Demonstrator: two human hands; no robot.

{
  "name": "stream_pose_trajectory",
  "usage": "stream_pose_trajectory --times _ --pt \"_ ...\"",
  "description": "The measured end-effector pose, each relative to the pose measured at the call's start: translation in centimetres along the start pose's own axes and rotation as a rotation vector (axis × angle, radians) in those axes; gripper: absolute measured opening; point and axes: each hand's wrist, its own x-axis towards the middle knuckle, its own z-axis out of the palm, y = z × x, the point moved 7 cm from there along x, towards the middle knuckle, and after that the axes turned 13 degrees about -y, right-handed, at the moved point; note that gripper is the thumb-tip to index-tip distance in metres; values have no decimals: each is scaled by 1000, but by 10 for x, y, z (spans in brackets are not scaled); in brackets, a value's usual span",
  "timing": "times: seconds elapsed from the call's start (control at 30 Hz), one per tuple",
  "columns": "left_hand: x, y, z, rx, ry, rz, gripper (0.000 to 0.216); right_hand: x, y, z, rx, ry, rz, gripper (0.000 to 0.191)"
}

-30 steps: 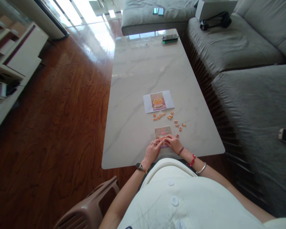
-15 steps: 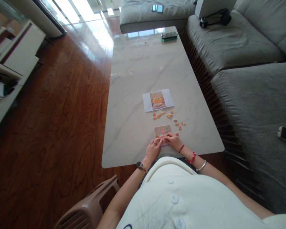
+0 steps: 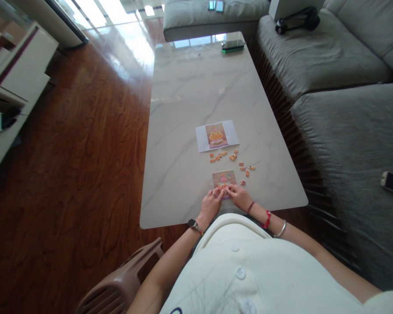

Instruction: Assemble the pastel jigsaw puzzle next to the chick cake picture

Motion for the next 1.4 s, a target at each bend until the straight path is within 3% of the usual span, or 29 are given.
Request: stream_pose_trajectory --times 0.23,0.37,0.67,0.8,0.93,1.1,1.4 --pt "6 4 -2 23 -17 -26 35 -9 -4 1 -110 -99 20 37" --pt "2 4 2 36 14 -4 42 -20 -1 1 -102 -66 5 44" --pt "8 4 -4 -63 -14 -29 42 -11 -6 -1 -46 -139 95 37" --pt "12 -1 -14 -130 -41 -5 35 -10 8 -15 125 -2 105 29" --pt "10 -7 -21 -178 -42 47 42 -19 27 -30 213 154 156 31" --pt "3 5 -17 -71 -32 118 42 -18 8 -21 67 7 30 34" --pt "6 3 -18 -108 -70 52 37 -6 -7 -14 -76 -140 22 27"
